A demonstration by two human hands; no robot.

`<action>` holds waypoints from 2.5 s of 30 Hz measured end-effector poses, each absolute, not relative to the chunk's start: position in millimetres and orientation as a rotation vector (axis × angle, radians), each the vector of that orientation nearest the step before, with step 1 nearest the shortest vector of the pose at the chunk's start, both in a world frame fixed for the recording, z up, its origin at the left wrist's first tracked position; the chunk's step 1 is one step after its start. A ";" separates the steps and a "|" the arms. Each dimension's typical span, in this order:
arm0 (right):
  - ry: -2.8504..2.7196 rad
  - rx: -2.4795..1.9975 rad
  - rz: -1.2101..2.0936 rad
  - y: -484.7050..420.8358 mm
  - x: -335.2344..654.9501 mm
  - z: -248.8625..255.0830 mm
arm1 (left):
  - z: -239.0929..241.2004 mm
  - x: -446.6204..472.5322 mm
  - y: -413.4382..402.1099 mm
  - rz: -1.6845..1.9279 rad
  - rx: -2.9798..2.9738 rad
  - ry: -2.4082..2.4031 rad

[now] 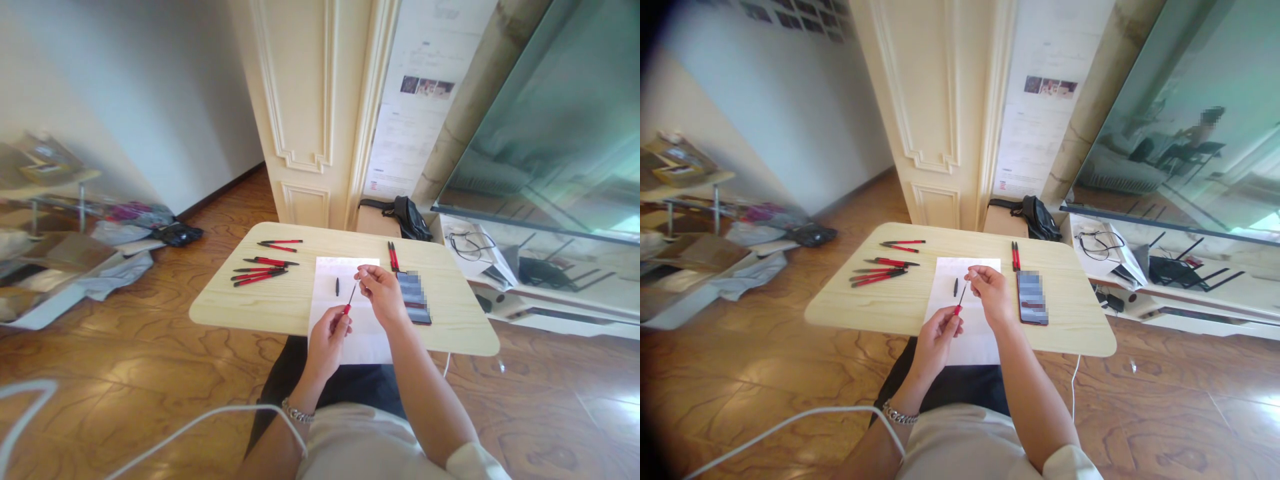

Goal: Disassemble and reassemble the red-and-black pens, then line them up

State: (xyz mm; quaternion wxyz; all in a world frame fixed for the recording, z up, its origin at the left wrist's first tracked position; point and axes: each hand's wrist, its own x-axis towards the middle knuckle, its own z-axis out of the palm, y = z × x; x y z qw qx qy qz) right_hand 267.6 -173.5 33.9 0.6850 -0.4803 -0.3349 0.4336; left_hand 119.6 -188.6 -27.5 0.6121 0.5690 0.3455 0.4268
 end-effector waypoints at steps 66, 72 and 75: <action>-1.242 -1.590 0.808 -154.5 281.9 -13.9 | -30.4 114.4 -185.4 1.006 1.277 0.795; -1.412 -2.204 0.498 -115.2 263.4 -15.1 | -30.1 110.0 -183.0 1.030 1.277 0.825; -1.456 -2.337 0.472 -107.7 257.7 -14.3 | -30.6 106.9 -181.4 1.047 1.294 0.836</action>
